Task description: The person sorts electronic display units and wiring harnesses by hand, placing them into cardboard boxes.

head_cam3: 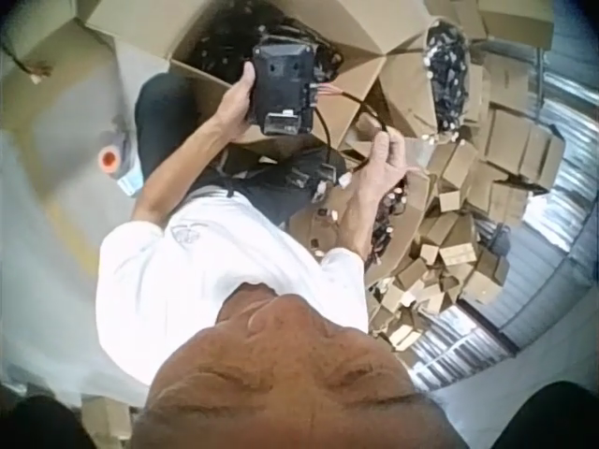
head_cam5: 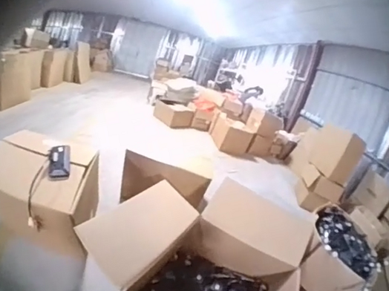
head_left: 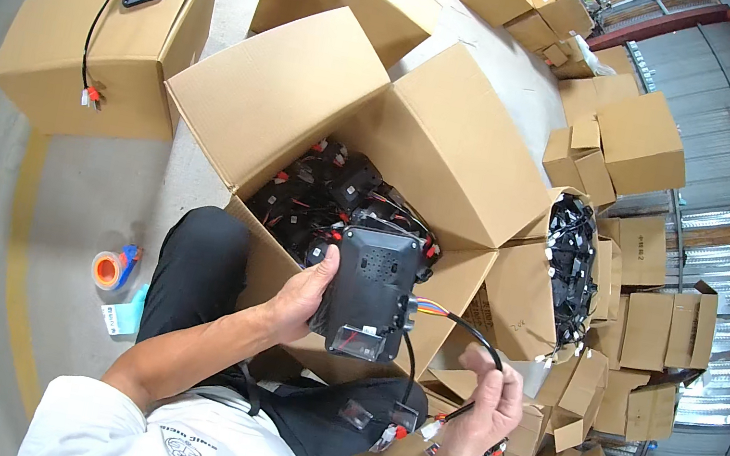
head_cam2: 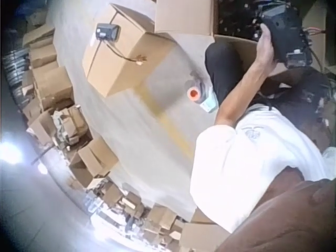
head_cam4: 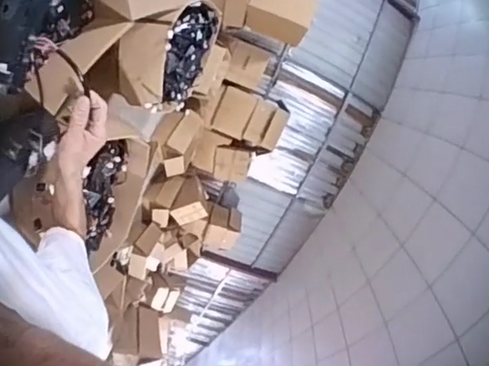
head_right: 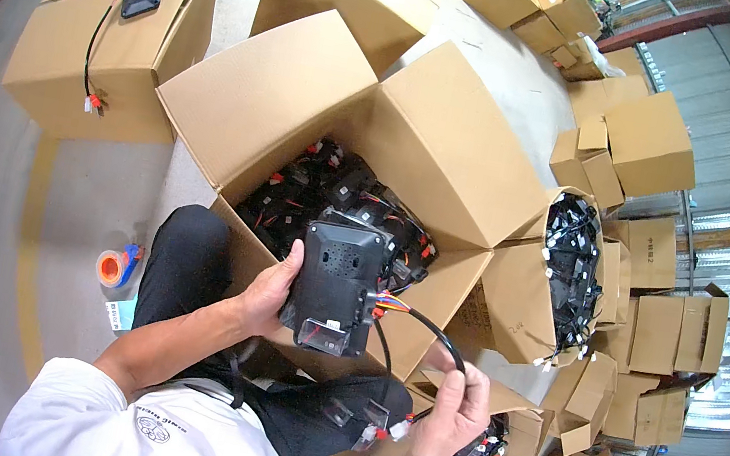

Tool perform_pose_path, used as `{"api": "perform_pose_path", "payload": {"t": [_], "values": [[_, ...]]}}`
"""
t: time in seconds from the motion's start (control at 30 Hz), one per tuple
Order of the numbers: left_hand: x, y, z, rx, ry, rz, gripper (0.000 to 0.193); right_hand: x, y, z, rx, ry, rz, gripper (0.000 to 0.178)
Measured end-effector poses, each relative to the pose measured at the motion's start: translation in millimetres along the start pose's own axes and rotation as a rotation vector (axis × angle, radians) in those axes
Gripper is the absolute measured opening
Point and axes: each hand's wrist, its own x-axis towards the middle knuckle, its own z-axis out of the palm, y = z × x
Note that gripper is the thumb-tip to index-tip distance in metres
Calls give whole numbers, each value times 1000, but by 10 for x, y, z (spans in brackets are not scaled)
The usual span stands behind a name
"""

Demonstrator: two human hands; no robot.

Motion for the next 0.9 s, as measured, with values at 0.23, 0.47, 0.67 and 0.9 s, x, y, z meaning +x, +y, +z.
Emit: {"api": "perform_pose_path", "payload": {"t": [0.23,0.47,0.67,0.9], "values": [[-117,-198,133,243,133,132,72,45,159,609,-784,-238,-100,37],[-152,-344,64,498,202,191,70,-131,606,741,-637,137,-181,14],[-243,-152,80,549,158,187,55,-179,677,784,-592,65,-120,16],[-256,100,133,695,84,0,70,-63,650,498,-404,-125,12,33]]}}
